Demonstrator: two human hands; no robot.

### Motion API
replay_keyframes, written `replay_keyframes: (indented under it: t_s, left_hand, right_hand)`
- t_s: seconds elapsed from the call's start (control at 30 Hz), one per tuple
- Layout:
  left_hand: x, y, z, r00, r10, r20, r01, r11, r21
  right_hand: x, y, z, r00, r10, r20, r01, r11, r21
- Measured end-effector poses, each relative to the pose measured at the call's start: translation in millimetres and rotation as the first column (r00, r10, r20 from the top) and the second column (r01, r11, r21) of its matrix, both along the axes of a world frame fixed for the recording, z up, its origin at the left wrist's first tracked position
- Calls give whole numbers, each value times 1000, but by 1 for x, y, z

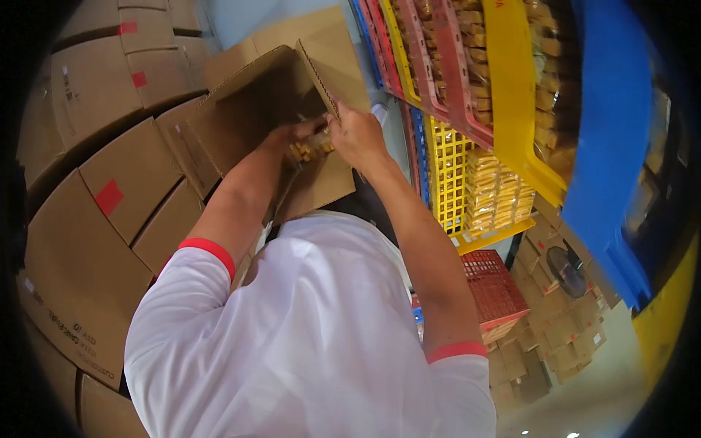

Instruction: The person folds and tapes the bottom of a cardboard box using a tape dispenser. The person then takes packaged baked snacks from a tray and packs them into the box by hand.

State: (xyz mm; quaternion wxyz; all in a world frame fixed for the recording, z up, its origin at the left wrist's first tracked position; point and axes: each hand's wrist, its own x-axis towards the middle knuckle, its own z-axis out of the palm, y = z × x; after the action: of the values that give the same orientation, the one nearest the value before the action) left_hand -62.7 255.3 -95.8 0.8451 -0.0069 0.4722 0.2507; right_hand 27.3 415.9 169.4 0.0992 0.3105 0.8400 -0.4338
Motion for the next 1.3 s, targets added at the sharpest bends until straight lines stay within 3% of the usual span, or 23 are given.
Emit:
replay_keyframes:
  t_s: [0.07,0.17,0.23,0.27,0.3,0.33,0.37,0.4,0.47,0.53,0.6,0.67,0.77,0.87,0.9,0.93,1.03,1.07,1.1,1.13,1.17,1.23,1.3]
  left_hand:
    - [-6,-5,-17,1000,-23,-4,23,999,30]
    - [-19,-4,-5,962,-95,-255,98,995,-3]
    - [-30,2,21,866,5,-500,20,999,45]
    - [-39,6,27,859,2,-512,34,998,60]
    - [-51,4,11,756,-46,-653,115,991,62]
    - [-57,15,30,629,-84,-773,201,978,57]
    - [-60,21,52,594,73,-801,122,976,179]
    - [-59,26,108,553,230,-801,50,950,308]
    - [-59,26,130,314,481,-819,-45,869,493]
    - [-57,23,178,298,666,-684,-260,746,613]
    - [-48,17,224,184,783,-594,-306,620,722]
    - [-29,11,263,102,847,-522,-236,530,814]
    - [28,22,311,131,901,-414,-75,426,902]
    - [111,49,347,215,842,-495,74,491,868]
    - [138,57,347,290,798,-528,26,545,838]
    - [161,64,338,337,755,-562,128,555,822]
    - [247,80,322,530,601,-598,141,633,761]
    - [268,81,308,536,592,-602,158,630,760]
    - [286,81,290,554,509,-658,296,619,728]
    - [302,83,282,555,422,-717,429,593,681]
    - [317,85,286,552,411,-726,444,592,672]
    - [340,92,298,580,171,-797,548,641,537]
    - [346,104,292,568,127,-813,590,626,510]
  right_hand:
    - [-3,-1,4,999,-24,-39,25,999,29]
    - [-2,-8,7,993,-66,-95,71,996,50]
    - [-3,-9,7,987,-92,-132,100,993,62]
    - [-3,-9,8,990,-96,-103,98,995,17]
    - [-1,-8,12,992,-106,-73,104,994,-26]
    - [2,-9,18,987,-136,-82,136,991,-4]
    - [5,-11,24,990,-140,-34,140,990,-7]
    - [10,-11,30,988,-151,16,151,989,-7]
    - [30,-11,16,967,-212,-140,217,976,21]
    - [62,-3,22,949,-264,-174,271,963,16]
    - [96,1,32,948,-275,-158,266,961,-74]
    - [142,1,37,922,-323,-214,321,946,-46]
    - [230,-5,15,871,-406,-275,403,913,-72]
    - [329,-16,-9,863,-485,-143,490,872,-4]
    - [364,-22,-25,836,-536,-119,536,843,-38]
    - [398,-26,-44,802,-596,-43,593,802,-68]
    - [505,-49,-123,650,-751,116,760,642,-102]
    - [543,-64,-169,619,-781,88,784,621,-6]
    - [578,-72,-203,590,-806,54,801,592,93]
    - [605,-74,-212,509,-852,120,858,514,10]
    - [625,-76,-218,430,-881,196,903,425,-71]
    - [649,-70,-216,410,-888,209,911,409,-47]
    - [656,-53,-217,341,-918,201,938,345,-16]
